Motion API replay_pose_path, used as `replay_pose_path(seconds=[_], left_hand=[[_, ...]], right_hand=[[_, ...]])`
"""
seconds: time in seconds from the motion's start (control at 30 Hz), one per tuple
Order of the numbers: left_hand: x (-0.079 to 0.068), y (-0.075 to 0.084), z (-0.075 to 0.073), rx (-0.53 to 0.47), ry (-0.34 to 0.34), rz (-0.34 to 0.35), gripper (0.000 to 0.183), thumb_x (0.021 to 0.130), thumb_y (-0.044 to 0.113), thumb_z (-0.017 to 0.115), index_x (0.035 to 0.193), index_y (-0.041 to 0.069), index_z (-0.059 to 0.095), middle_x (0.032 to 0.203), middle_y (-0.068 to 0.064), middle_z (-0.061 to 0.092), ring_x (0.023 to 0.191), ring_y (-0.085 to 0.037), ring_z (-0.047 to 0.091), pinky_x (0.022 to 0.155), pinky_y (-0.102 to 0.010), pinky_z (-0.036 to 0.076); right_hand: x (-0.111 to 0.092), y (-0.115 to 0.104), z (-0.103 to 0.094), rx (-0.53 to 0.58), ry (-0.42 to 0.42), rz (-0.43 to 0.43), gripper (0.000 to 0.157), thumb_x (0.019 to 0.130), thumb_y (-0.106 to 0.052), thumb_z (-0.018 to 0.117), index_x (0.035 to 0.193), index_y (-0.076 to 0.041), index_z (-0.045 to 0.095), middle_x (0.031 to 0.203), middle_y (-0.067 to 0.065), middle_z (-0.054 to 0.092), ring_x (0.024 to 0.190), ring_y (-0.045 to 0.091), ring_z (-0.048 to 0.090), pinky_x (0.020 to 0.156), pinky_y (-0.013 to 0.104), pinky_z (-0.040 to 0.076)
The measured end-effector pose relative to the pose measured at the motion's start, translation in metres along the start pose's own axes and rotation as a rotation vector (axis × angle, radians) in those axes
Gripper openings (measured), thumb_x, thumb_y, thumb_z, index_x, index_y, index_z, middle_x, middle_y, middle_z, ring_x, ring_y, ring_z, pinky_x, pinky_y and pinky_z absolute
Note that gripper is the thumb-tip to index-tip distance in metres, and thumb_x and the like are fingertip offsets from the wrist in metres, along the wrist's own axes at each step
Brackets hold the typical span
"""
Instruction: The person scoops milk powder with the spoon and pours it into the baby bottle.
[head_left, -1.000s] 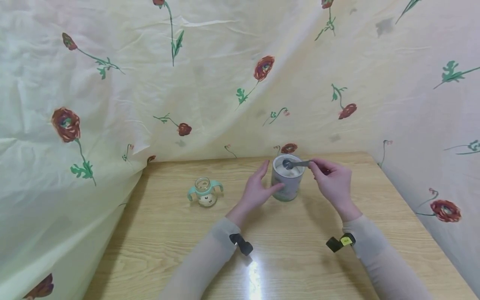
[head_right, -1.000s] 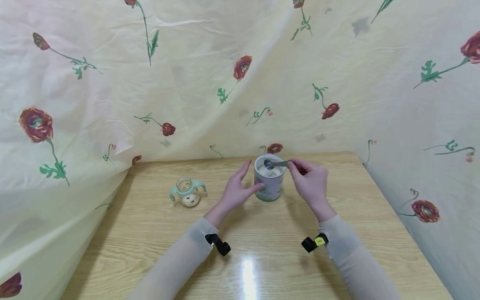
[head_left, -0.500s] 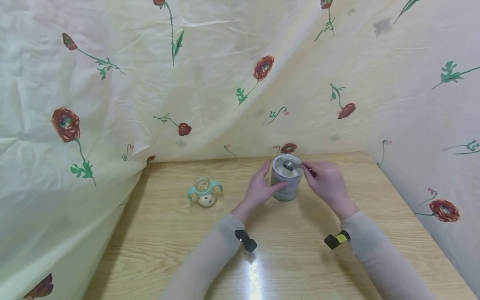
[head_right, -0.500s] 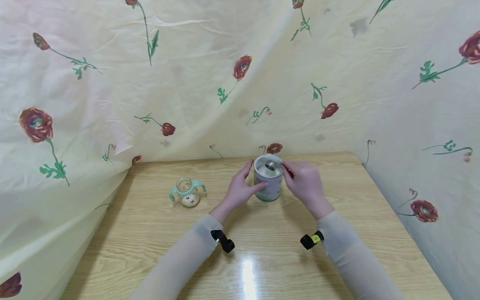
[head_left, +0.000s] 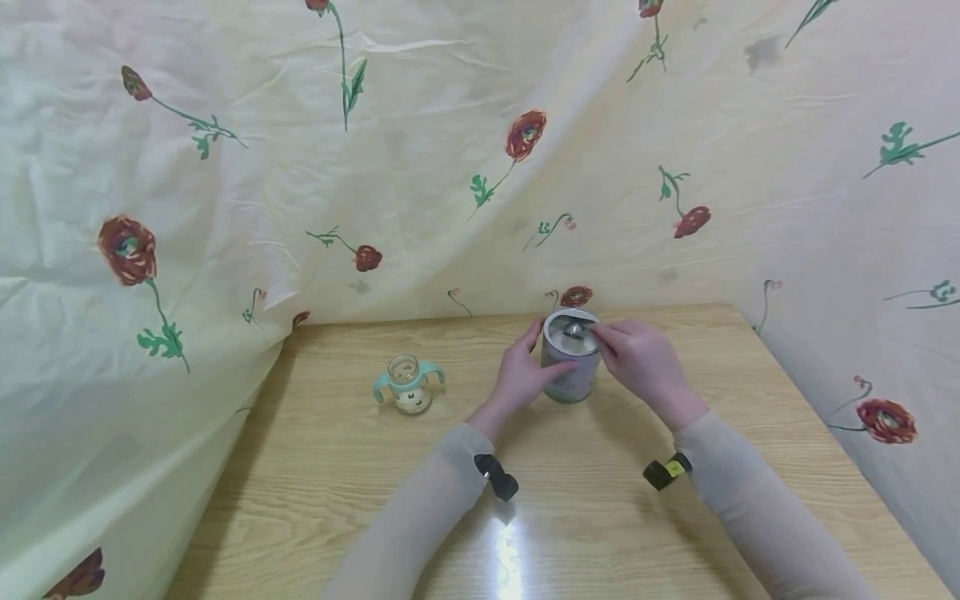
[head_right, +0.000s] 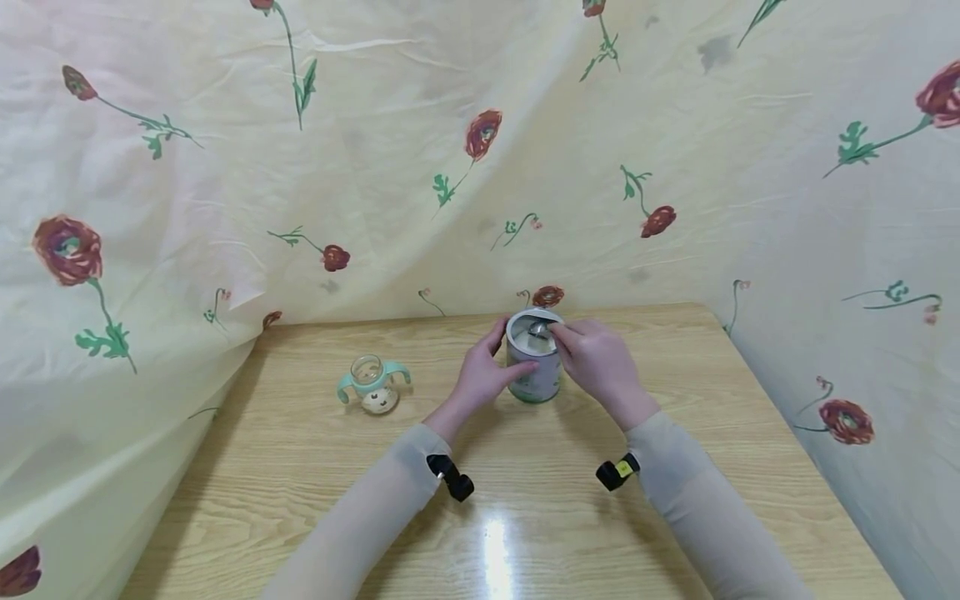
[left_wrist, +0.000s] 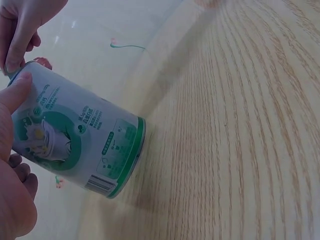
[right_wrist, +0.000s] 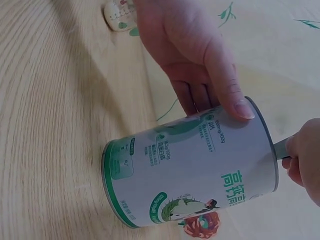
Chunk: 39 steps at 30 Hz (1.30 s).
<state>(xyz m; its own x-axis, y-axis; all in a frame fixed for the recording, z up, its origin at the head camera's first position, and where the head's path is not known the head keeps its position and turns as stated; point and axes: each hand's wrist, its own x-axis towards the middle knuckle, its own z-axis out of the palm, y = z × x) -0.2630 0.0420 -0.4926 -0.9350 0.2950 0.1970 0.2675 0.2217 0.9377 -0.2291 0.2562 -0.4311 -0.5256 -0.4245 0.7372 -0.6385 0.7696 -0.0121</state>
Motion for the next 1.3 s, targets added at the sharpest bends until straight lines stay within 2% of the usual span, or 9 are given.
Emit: replay_pose_path(seconds=[0.1, 0.23, 0.33, 0.47, 0.8, 1.1, 1.3], left_hand=[[0.001, 0.000, 0.002, -0.013, -0.005, -0.009, 0.104, 0.084, 0.039, 0.094, 0.167, 0.013, 0.037, 0.171, -0.006, 0.036, 0.155, -0.030, 0.037, 0.125, -0.044, 0.035], [0.001, 0.002, 0.004, -0.027, -0.003, -0.014, 0.101, 0.084, 0.036, 0.095, 0.167, 0.018, 0.040, 0.169, 0.001, 0.041, 0.155, -0.027, 0.038, 0.125, -0.044, 0.036], [0.001, 0.003, 0.005, -0.029, 0.010, -0.007, 0.097, 0.084, 0.034, 0.095, 0.165, 0.021, 0.044, 0.165, 0.007, 0.046, 0.153, -0.025, 0.041, 0.124, -0.043, 0.038], [0.001, 0.003, 0.005, -0.034, 0.025, 0.005, 0.093, 0.084, 0.032, 0.095, 0.163, 0.022, 0.047, 0.161, 0.008, 0.052, 0.149, -0.024, 0.047, 0.121, -0.040, 0.043], [0.002, 0.001, 0.006, -0.054, 0.032, 0.004, 0.093, 0.082, 0.033, 0.096, 0.162, 0.024, 0.050, 0.156, 0.013, 0.055, 0.146, -0.022, 0.051, 0.118, -0.037, 0.046], [0.003, 0.001, 0.006, -0.046, 0.026, 0.006, 0.090, 0.084, 0.030, 0.095, 0.162, 0.022, 0.050, 0.156, 0.012, 0.056, 0.146, -0.019, 0.051, 0.117, -0.032, 0.046], [0.003, 0.001, 0.007, -0.036, 0.020, 0.006, 0.089, 0.085, 0.028, 0.095, 0.161, 0.021, 0.050, 0.155, 0.011, 0.058, 0.145, -0.018, 0.052, 0.117, -0.032, 0.045]], right_hand=[[0.001, 0.000, 0.001, -0.019, -0.019, -0.021, 0.023, 0.080, 0.010, 0.084, 0.103, 0.006, 0.081, 0.085, 0.018, 0.077, 0.071, 0.037, 0.074, 0.058, 0.050, 0.063], [0.004, -0.002, 0.002, -0.034, -0.058, -0.050, 0.024, 0.079, 0.011, 0.084, 0.103, 0.006, 0.080, 0.085, 0.018, 0.077, 0.073, 0.037, 0.074, 0.060, 0.051, 0.063], [0.006, -0.003, 0.002, -0.036, -0.087, -0.055, 0.023, 0.081, 0.011, 0.084, 0.102, 0.005, 0.079, 0.082, 0.016, 0.075, 0.073, 0.036, 0.074, 0.060, 0.051, 0.063], [0.008, -0.005, 0.002, -0.043, -0.118, -0.046, 0.020, 0.082, 0.008, 0.084, 0.100, 0.003, 0.079, 0.078, 0.013, 0.073, 0.070, 0.035, 0.072, 0.057, 0.049, 0.060], [0.015, -0.009, 0.001, -0.014, -0.276, 0.042, 0.019, 0.086, 0.005, 0.083, 0.104, 0.002, 0.081, 0.082, 0.012, 0.076, 0.069, 0.031, 0.072, 0.058, 0.046, 0.061], [0.025, -0.012, -0.002, 0.074, -0.379, 0.104, 0.007, 0.090, 0.004, 0.079, 0.095, 0.001, 0.081, 0.071, 0.004, 0.068, 0.055, 0.014, 0.052, 0.053, 0.038, 0.054], [0.028, -0.012, -0.001, 0.106, -0.411, 0.135, 0.002, 0.092, 0.001, 0.079, 0.092, 0.000, 0.080, 0.073, 0.005, 0.071, 0.057, 0.013, 0.053, 0.054, 0.037, 0.053]])
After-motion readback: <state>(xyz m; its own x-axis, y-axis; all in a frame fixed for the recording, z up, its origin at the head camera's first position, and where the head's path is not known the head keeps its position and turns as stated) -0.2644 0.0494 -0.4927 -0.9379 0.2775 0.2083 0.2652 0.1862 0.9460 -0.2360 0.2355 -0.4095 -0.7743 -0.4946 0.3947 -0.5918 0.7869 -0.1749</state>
